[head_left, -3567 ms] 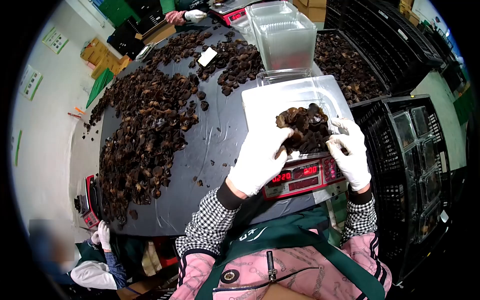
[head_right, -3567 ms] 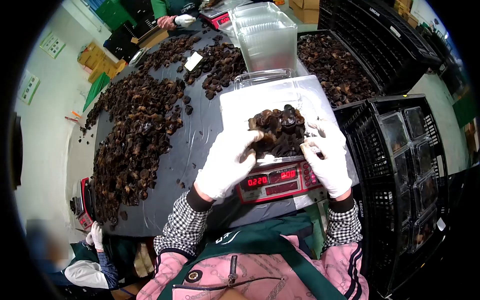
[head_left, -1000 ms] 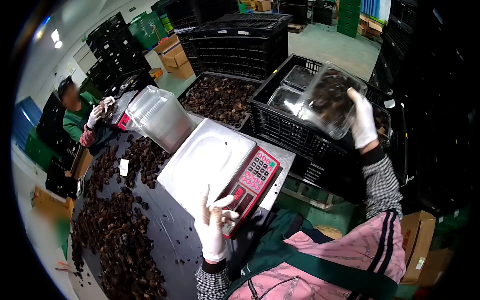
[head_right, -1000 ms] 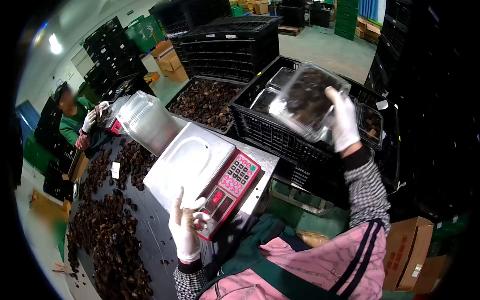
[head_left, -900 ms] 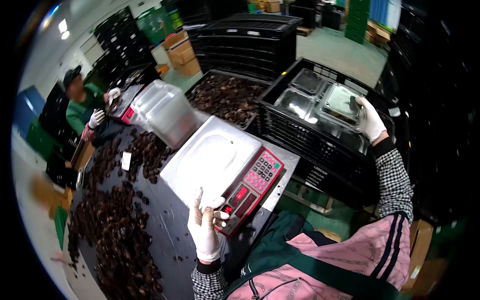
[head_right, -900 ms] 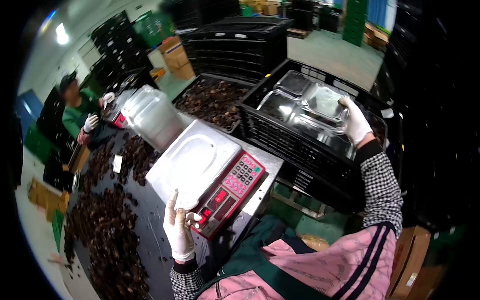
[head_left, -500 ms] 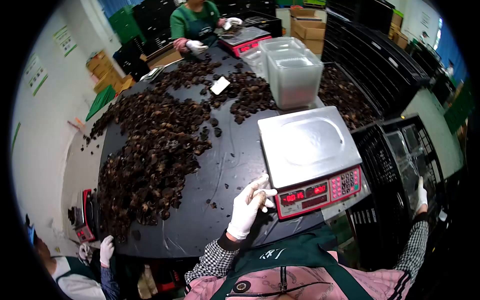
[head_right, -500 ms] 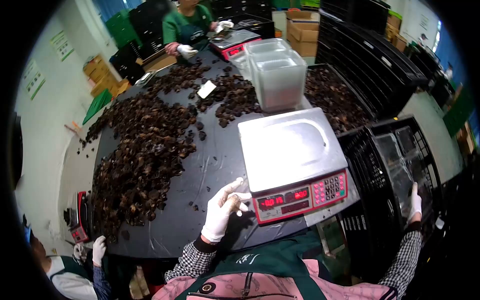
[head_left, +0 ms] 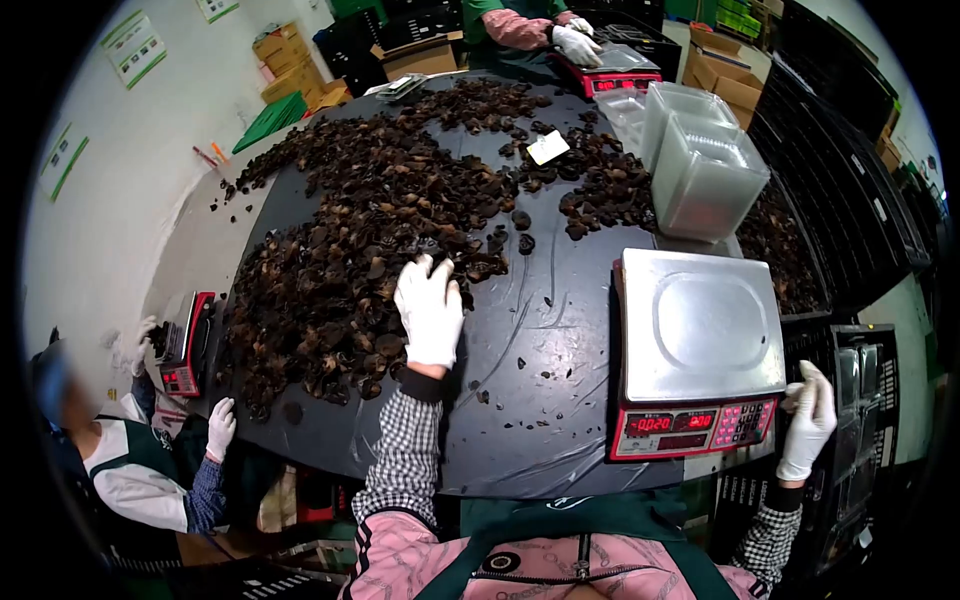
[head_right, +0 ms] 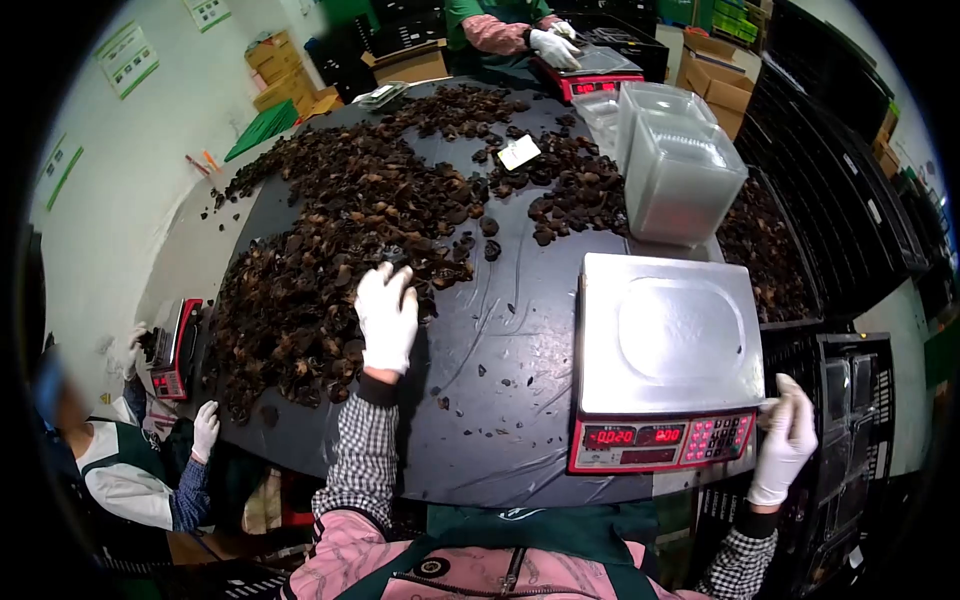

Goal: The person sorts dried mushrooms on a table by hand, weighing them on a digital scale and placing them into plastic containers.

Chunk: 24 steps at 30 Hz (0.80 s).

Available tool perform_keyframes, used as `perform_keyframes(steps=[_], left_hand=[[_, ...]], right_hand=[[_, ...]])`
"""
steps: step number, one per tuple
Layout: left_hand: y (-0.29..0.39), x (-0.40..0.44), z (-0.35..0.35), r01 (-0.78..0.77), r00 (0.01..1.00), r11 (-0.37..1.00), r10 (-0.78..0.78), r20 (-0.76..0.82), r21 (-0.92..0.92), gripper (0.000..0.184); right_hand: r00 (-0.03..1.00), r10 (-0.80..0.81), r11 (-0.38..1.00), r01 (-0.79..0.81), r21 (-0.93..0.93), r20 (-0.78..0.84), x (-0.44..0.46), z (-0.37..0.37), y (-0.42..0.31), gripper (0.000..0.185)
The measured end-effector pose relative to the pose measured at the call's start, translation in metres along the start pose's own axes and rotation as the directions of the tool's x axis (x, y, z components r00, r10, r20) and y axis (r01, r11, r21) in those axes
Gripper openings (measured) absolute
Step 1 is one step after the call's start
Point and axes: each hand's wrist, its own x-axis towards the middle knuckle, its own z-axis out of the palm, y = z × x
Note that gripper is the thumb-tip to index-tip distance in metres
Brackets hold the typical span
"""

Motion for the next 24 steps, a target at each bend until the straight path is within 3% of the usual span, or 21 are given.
perform_keyframes(steps=[1, 4, 5, 9, 11, 13, 16, 18, 22, 24], left_hand=[[-0.012, 0.012, 0.009, 0.014, 1.0, 0.993, -0.013, -0.003, 0.116, 0.037], [-0.03, 0.035, 0.034, 0.209, 0.954, 0.93, -0.261, 0.143, 0.303, 0.07], [-0.036, 0.035, 0.043, 0.196, 0.93, 0.911, -0.29, 0.224, 0.363, 0.08], [-0.012, 0.008, 0.045, 0.004, 0.957, 0.963, -0.081, 0.277, 0.268, 0.059], [0.006, -0.018, 0.043, -0.035, 0.973, 0.999, 0.025, 0.229, 0.041, 0.05], [0.025, -0.034, 0.031, -0.026, 0.941, 0.999, 0.014, 0.339, 0.032, 0.049], [0.031, -0.064, 0.039, -0.068, 0.951, 0.995, 0.041, 0.305, 0.079, 0.051], [0.025, -0.077, 0.047, -0.062, 0.968, 0.996, 0.045, 0.248, 0.064, 0.052], [0.028, -0.069, 0.04, -0.011, 0.957, 1.0, 0.005, 0.291, 0.02, 0.055], [0.028, -0.068, 0.04, 0.004, 0.955, 1.0, -0.006, 0.296, 0.006, 0.056]], right_hand=[[0.998, -0.031, 0.999, 0.03, 0.024, 0.055, 0.001, 0.016, -0.005, 0.024], [0.981, -0.057, 0.992, 0.034, 0.123, 0.184, 0.013, 0.054, -0.028, 0.024], [0.973, -0.083, 0.985, 0.047, 0.164, 0.217, 0.02, 0.067, -0.036, 0.023], [0.903, -0.199, 0.969, 0.123, 0.215, 0.381, 0.066, 0.118, -0.073, 0.023], [0.86, -0.266, 0.952, 0.164, 0.258, 0.435, 0.095, 0.159, -0.092, 0.021], [0.817, -0.361, 0.918, 0.226, 0.326, 0.449, 0.127, 0.211, -0.104, 0.02], [0.792, -0.402, 0.894, 0.231, 0.385, 0.458, 0.179, 0.319, -0.087, 0.022], [0.803, -0.438, 0.897, 0.362, 0.252, 0.405, 0.21, 0.393, -0.077, 0.028], [0.863, -0.148, 0.972, 0.217, -0.09, 0.483, 0.257, 0.515, -0.064, 0.046], [0.9, -0.115, 0.956, 0.216, -0.199, 0.421, 0.264, 0.552, -0.059, 0.045]])
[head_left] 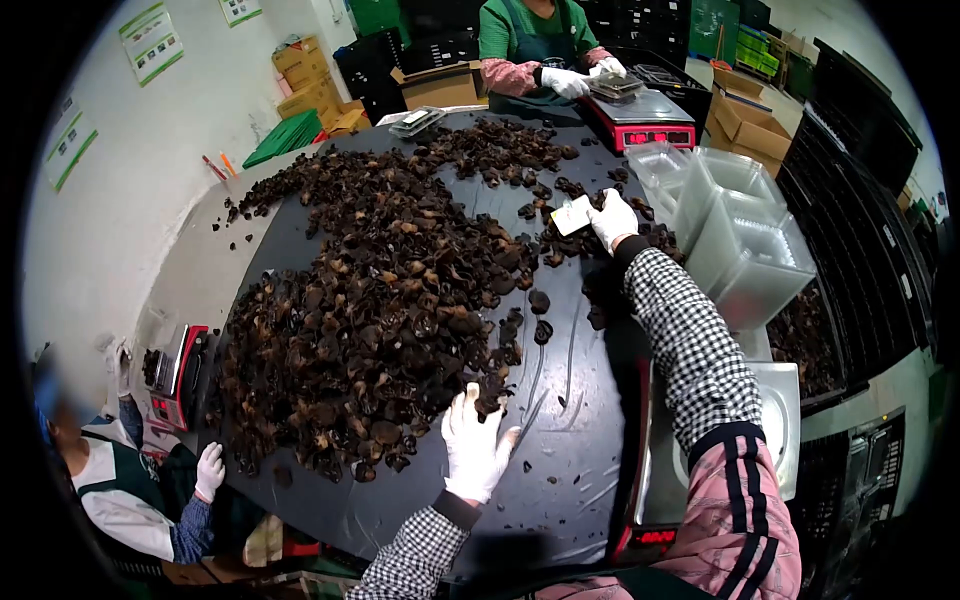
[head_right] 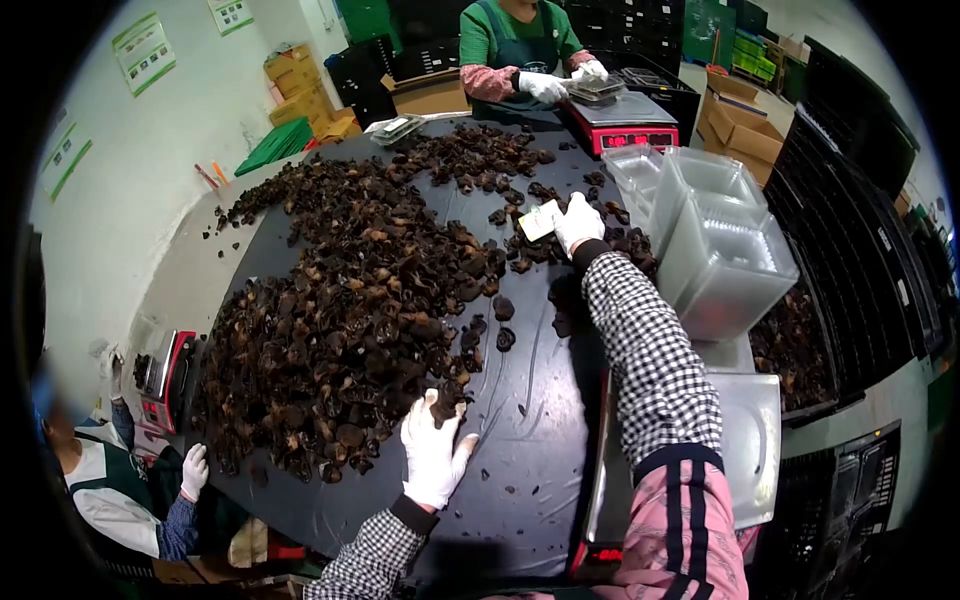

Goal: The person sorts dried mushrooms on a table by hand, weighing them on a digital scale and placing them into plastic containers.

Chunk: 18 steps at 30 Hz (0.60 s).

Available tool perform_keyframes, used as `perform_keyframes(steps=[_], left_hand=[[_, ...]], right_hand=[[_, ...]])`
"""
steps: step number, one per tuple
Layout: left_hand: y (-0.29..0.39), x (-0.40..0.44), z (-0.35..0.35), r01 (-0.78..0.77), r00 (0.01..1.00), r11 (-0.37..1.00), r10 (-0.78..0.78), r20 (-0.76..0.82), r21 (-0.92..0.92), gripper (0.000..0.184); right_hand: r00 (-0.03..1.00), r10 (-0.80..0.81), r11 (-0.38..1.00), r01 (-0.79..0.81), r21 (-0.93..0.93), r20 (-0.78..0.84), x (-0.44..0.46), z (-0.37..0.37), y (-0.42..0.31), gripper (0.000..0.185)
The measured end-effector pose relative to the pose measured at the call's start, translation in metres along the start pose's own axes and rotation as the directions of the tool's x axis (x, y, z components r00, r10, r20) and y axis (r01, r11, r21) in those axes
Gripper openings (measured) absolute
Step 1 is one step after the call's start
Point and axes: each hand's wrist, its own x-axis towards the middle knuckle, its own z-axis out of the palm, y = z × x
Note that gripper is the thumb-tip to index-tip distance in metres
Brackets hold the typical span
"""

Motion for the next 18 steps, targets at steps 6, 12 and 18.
perform_keyframes(steps=[6, 12, 18], left_hand=[[0.001, 0.004, -0.003, 0.0, 1.0, 0.998, 0.0, -0.002, -0.059, 0.058], [0.003, 0.003, -0.003, 0.003, 1.0, 0.999, -0.004, -0.028, -0.041, 0.055], [0.004, -0.001, -0.001, 0.013, 1.0, 0.999, -0.014, -0.014, -0.029, 0.053]], right_hand=[[0.999, 0.042, 0.999, -0.043, 0.022, 0.01, 0.015, 0.034, 0.002, 0.046], [0.995, -0.099, 0.954, 0.095, 0.285, -0.003, -0.006, 0.001, -0.004, 0.032], [0.965, -0.254, 0.822, 0.248, 0.512, -0.06, -0.052, -0.142, -0.034, 0.026]])
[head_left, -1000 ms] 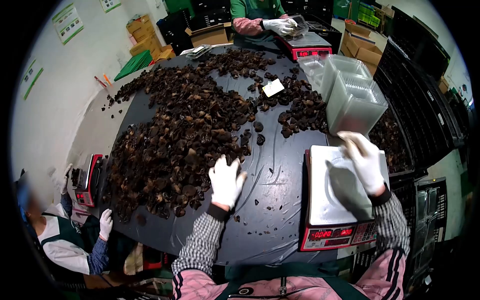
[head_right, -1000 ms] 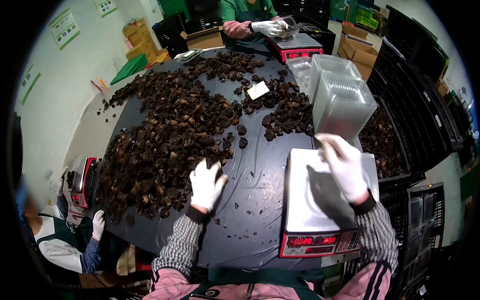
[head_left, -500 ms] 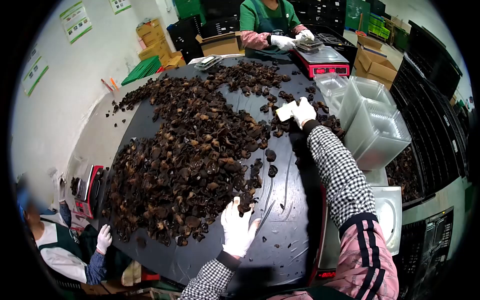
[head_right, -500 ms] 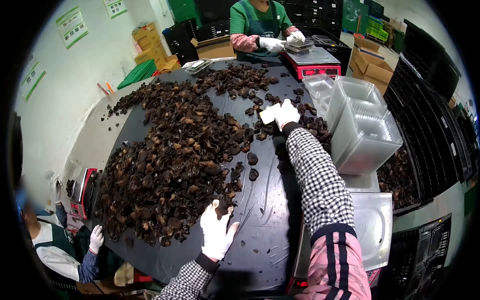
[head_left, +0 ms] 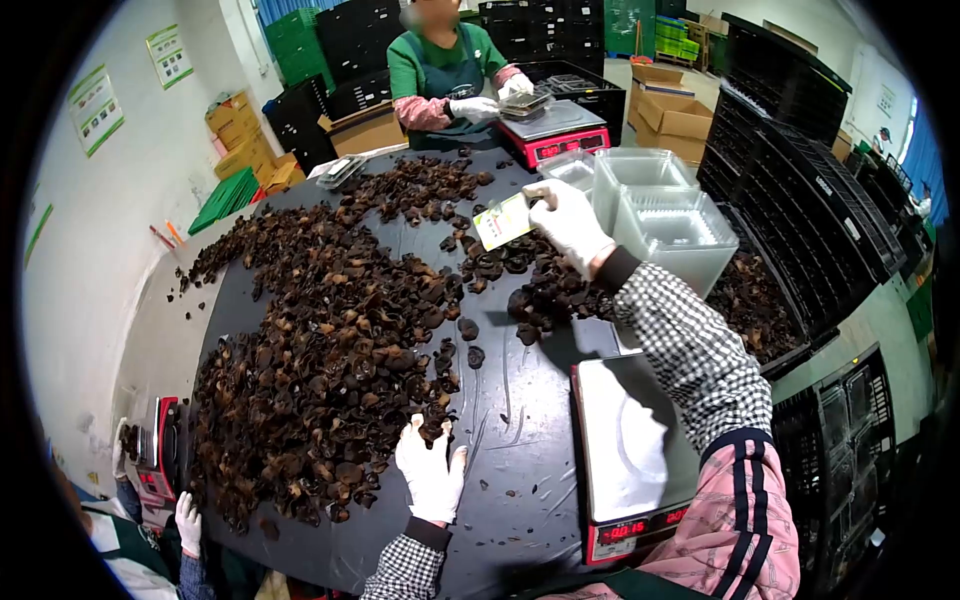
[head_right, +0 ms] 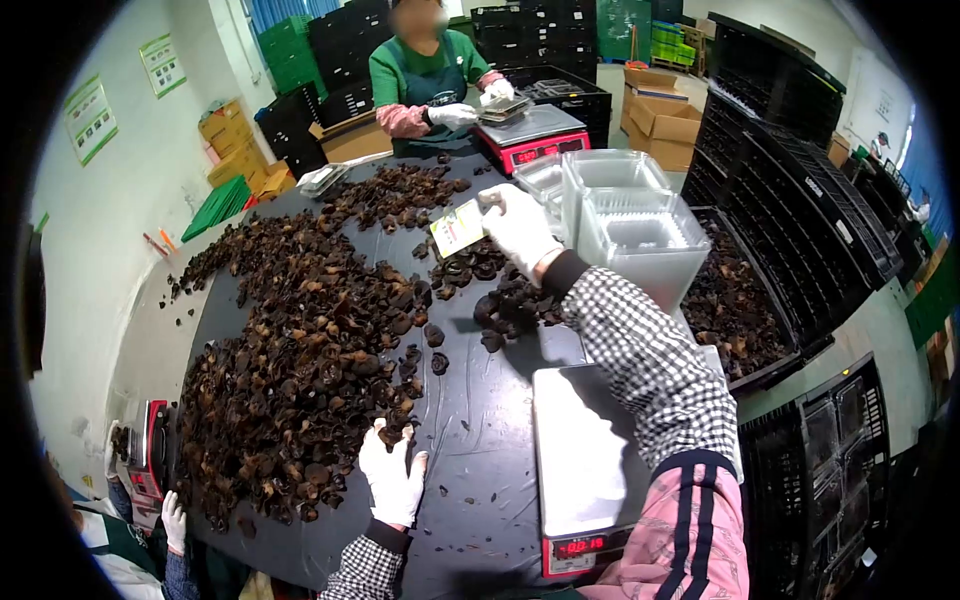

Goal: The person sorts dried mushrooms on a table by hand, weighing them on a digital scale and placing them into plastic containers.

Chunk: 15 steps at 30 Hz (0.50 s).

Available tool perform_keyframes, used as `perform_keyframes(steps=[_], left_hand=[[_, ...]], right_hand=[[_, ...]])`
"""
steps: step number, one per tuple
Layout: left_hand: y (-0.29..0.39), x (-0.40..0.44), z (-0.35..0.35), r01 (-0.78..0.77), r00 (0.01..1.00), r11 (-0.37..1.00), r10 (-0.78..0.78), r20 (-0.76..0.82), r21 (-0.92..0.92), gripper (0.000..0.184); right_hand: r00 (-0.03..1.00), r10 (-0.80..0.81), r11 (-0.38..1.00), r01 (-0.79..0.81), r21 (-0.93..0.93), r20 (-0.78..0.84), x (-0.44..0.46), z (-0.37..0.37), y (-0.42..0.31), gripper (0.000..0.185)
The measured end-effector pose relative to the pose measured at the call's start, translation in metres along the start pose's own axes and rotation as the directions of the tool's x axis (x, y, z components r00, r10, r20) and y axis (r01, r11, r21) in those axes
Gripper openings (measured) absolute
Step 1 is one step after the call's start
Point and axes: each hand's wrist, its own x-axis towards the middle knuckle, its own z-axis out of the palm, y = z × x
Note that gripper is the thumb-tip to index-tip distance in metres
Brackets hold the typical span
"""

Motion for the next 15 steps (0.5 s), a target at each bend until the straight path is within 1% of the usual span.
perform_keyframes(steps=[2, 4, 6, 7, 10, 11, 12, 14, 15], left_hand=[[-0.002, -0.002, 0.003, -0.018, 1.0, 0.999, 0.018, -0.019, 0.043, 0.053], [-0.003, 0.0, 0.005, -0.022, 1.0, 0.999, 0.022, -0.007, 0.043, 0.051], [-0.003, 0.0, 0.003, -0.02, 1.0, 0.999, 0.02, 0.003, 0.04, 0.05], [-0.001, -0.001, 0.001, -0.026, 1.0, 0.999, 0.027, -0.009, 0.041, 0.049], [-0.003, -0.002, 0.005, -0.025, 1.0, 0.998, 0.026, -0.015, 0.061, 0.048], [-0.003, -0.002, 0.006, -0.015, 1.0, 0.997, 0.016, -0.01, 0.074, 0.047], [-0.004, -0.001, 0.007, -0.009, 1.0, 0.997, 0.01, -0.012, 0.077, 0.046], [-0.008, -0.002, 0.015, -0.037, 0.996, 0.995, 0.044, -0.076, 0.089, 0.044], [-0.007, 0.004, 0.009, -0.063, 0.996, 0.996, 0.066, -0.054, 0.058, 0.043]], right_hand=[[0.999, -0.044, 0.997, 0.043, 0.061, 0.011, -0.01, -0.05, -0.025, 0.029], [0.998, -0.053, 0.979, 0.056, 0.195, -0.021, -0.024, -0.095, -0.039, 0.034], [0.996, 0.087, 0.962, -0.079, 0.262, -0.018, -0.053, -0.126, -0.068, 0.036], [0.994, 0.11, 0.959, -0.108, 0.26, 0.007, -0.066, -0.136, -0.072, 0.036], [0.986, 0.158, 0.953, -0.165, 0.255, 0.05, -0.105, -0.151, -0.07, 0.033], [0.981, 0.188, 0.959, -0.194, 0.205, 0.052, -0.117, -0.149, -0.075, 0.033], [0.977, 0.211, 0.952, -0.214, 0.22, 0.037, -0.126, -0.148, -0.062, 0.032], [0.958, 0.281, 0.932, -0.286, 0.224, 0.054, -0.143, -0.145, -0.049, 0.031], [0.943, 0.322, 0.912, -0.332, 0.241, 0.083, -0.151, -0.144, -0.057, 0.031]])
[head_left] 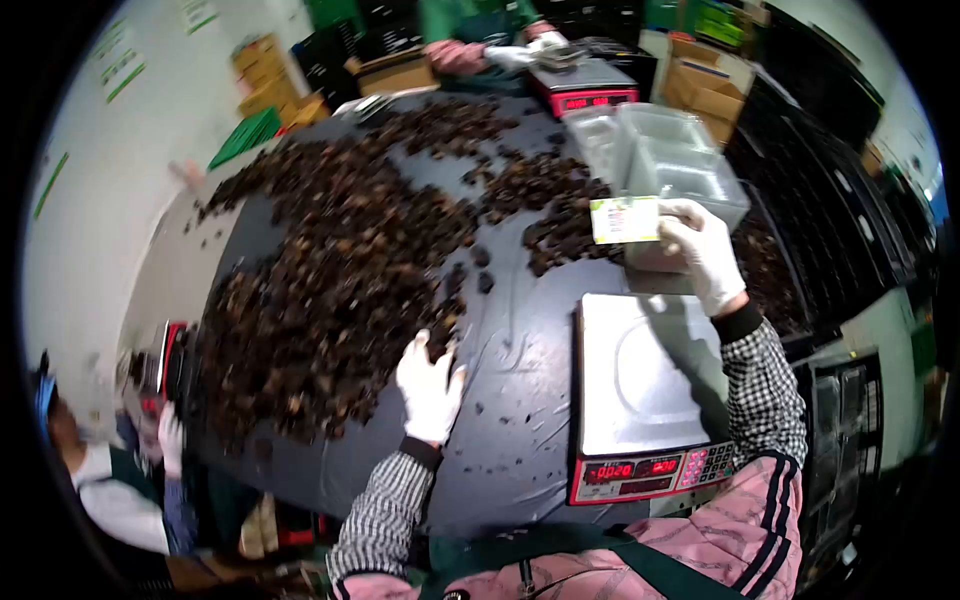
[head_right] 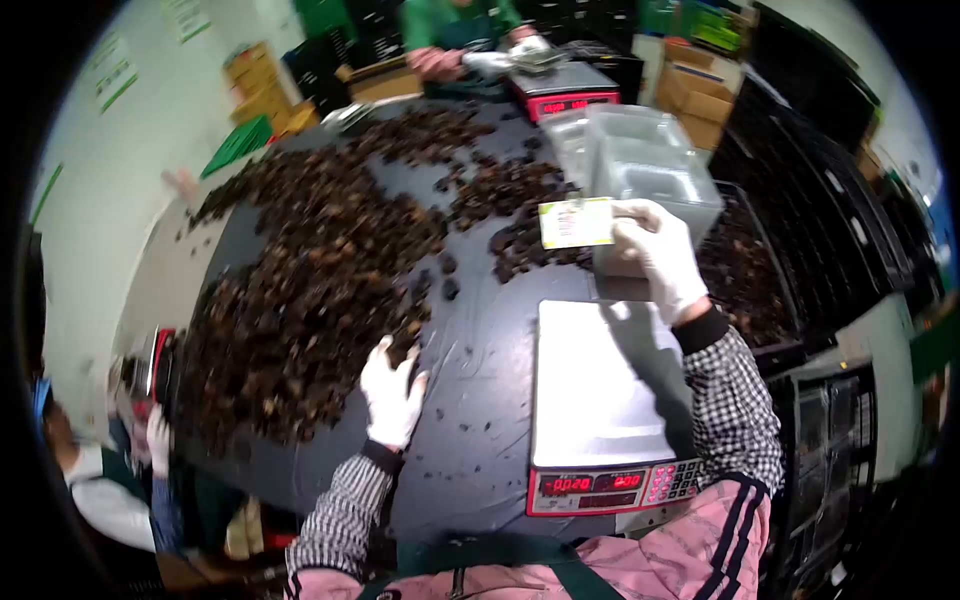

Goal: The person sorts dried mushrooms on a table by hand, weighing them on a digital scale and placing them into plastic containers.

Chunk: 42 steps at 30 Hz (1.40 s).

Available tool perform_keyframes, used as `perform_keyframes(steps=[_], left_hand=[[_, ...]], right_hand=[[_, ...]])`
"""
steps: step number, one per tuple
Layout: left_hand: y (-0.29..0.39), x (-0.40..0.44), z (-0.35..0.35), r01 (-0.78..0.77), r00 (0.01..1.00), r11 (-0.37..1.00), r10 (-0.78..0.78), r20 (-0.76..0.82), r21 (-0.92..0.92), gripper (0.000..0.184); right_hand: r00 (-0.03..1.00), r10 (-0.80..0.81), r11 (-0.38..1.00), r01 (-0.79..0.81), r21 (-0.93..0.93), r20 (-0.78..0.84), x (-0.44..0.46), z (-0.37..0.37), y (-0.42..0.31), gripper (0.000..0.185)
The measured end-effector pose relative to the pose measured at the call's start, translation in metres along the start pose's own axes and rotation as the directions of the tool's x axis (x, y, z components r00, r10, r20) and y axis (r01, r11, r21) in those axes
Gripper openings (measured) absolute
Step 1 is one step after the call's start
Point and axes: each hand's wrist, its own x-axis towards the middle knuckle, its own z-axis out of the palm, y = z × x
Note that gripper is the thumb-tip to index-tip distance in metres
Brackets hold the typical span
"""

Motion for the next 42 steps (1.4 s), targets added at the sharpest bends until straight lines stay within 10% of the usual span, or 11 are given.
perform_keyframes(steps=[9, 12, 17, 20, 24, 27, 30, 35, 37, 39, 42], left_hand=[[0.023, -0.011, -0.027, -0.052, 0.995, 0.998, 0.053, -0.08, 0.021, 0.039], [0.047, -0.019, -0.04, -0.094, 0.955, 0.921, -0.023, -0.296, -0.377, 0.032], [0.1, -0.005, -0.076, 0.385, 0.919, 0.225, -0.183, 0.349, -0.895, 0.027], [0.126, 0.008, -0.075, 0.414, 0.902, -0.219, -0.035, 0.431, -0.884, 0.076], [0.139, 0.011, -0.075, 0.325, 0.908, -0.432, -0.107, 0.406, -0.841, 0.06], [0.124, 0.0, -0.078, 0.355, 0.875, -0.45, -0.148, 0.461, -0.82, 0.053], [0.09, -0.025, -0.094, 0.41, 0.848, -0.349, -0.196, 0.493, -0.843, 0.05], [-0.001, -0.098, -0.128, 0.584, 0.726, -0.042, -0.42, 0.545, -0.811, 0.048], [-0.034, -0.121, -0.147, 0.682, 0.658, 0.091, -0.51, 0.554, -0.726, 0.048], [-0.061, -0.137, -0.165, 0.764, 0.622, 0.287, -0.566, 0.541, -0.578, 0.05], [-0.095, -0.151, -0.171, 0.782, 0.585, 0.255, -0.613, 0.531, -0.569, 0.05]], right_hand=[[0.994, 0.086, 0.992, -0.092, 0.085, 0.068, -0.025, 0.02, 0.018, 0.031], [0.991, 0.124, 0.987, -0.127, 0.098, 0.042, -0.032, 0.021, 0.021, 0.028], [0.982, 0.109, 0.981, -0.132, 0.144, 0.153, -0.069, 0.058, 0.014, 0.027], [0.972, 0.109, 0.984, -0.135, 0.116, 0.208, -0.089, 0.079, 0.005, 0.028], [0.934, 0.152, 0.968, -0.207, 0.141, 0.322, -0.107, 0.085, 0.018, 0.03], [0.89, 0.161, 0.979, -0.2, 0.048, 0.427, -0.105, 0.083, 0.013, 0.027], [0.93, -0.314, 0.918, 0.349, -0.19, 0.191, -0.066, 0.049, -0.015, 0.028], [0.581, -0.745, 0.051, 0.541, -0.84, 0.329, 0.053, -0.075, 0.0, 0.058], [0.714, -0.55, 0.01, 0.524, -0.852, 0.433, 0.093, -0.125, 0.035, 0.05], [0.908, -0.144, 0.556, 0.404, -0.726, 0.394, 0.134, -0.16, 0.068, 0.037], [0.867, -0.34, 0.581, 0.499, -0.643, 0.365, 0.127, -0.145, 0.075, 0.025]])
